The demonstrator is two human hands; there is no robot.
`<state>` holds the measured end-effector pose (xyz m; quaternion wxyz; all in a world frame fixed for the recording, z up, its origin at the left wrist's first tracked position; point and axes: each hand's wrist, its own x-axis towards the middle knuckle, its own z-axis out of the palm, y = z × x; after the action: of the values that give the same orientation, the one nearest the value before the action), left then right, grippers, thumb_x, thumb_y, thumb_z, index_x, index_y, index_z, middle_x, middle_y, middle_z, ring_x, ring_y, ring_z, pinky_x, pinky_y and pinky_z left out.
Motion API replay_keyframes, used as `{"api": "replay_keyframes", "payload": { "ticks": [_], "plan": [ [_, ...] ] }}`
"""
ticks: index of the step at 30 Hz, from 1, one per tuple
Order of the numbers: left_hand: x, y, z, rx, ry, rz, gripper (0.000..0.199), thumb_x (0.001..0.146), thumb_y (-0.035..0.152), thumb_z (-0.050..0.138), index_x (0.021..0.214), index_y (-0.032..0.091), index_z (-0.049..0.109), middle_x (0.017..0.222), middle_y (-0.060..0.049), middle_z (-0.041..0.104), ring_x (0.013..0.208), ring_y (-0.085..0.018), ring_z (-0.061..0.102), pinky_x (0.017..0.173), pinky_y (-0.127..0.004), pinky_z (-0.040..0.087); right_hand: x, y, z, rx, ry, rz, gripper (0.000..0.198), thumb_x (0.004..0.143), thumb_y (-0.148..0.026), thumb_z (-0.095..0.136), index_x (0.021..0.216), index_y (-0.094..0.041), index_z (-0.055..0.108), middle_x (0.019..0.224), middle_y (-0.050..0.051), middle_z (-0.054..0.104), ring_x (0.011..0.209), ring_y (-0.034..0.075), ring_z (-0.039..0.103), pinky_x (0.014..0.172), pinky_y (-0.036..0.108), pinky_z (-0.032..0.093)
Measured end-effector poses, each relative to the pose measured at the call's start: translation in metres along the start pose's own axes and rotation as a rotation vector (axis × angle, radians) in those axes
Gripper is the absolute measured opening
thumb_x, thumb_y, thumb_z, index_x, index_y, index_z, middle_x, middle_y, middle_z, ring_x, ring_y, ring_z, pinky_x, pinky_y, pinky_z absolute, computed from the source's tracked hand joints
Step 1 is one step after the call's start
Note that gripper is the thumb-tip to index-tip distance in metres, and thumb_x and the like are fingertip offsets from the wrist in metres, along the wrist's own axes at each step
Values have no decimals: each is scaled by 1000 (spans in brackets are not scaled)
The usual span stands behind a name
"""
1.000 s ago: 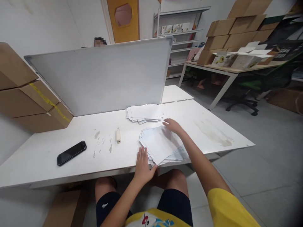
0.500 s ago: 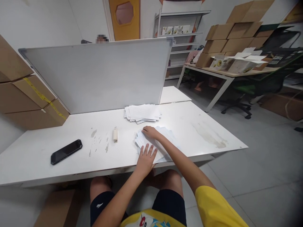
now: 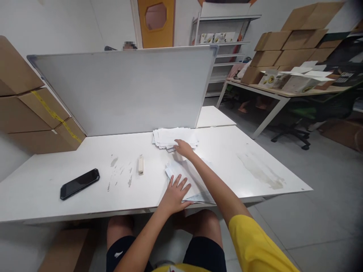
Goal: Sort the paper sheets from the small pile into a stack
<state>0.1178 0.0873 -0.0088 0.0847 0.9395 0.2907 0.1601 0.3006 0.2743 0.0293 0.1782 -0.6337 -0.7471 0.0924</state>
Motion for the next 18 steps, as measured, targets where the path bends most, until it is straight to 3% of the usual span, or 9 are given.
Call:
{"api": "replay_keyframes", "payload": {
  "ticks": [3, 6, 9, 13, 18],
  "plan": [
    [-4, 4, 2, -27, -4, 12, 52, 90, 49, 46, 135, 24, 47, 146, -10, 43, 140, -29, 30, 116, -53, 16, 18, 12, -5, -34, 2, 36, 55, 88, -40, 53, 134, -12, 43, 139, 19, 46, 124, 26, 45, 98, 36, 34],
    [-6, 7, 3, -46, 14, 12, 49, 90, 46, 46, 134, 24, 49, 144, -9, 46, 139, -29, 31, 116, -52, 17, 22, 29, -12, -64, -19, 51, 43, 85, -42, 58, 116, -13, 57, 122, 17, 60, 109, 23, 55, 88, 30, 39],
    [-4, 8, 3, -69, 43, 6, 52, 90, 46, 45, 136, 22, 47, 144, -9, 47, 141, -29, 29, 116, -53, 15, 20, 46, -23, -101, -12, 54, 26, 88, -36, 50, 97, -17, 65, 99, 11, 69, 90, 19, 60, 75, 26, 39],
    [-2, 10, 0, -93, 72, 5, 56, 89, 45, 48, 139, 22, 43, 143, -10, 47, 142, -30, 26, 116, -55, 13, 11, 52, -37, -144, 28, 43, 32, 90, -25, 37, 78, -19, 66, 81, 8, 69, 73, 19, 59, 62, 26, 35],
    [-1, 12, -7, -92, 127, -5, 55, 87, 43, 50, 137, 19, 46, 147, -11, 41, 144, -30, 18, 116, -55, 17, -11, 28, -31, -160, 89, -55, 31, 93, -27, 36, 87, -21, 66, 93, 10, 69, 89, 22, 60, 69, 27, 36]
  ]
}}
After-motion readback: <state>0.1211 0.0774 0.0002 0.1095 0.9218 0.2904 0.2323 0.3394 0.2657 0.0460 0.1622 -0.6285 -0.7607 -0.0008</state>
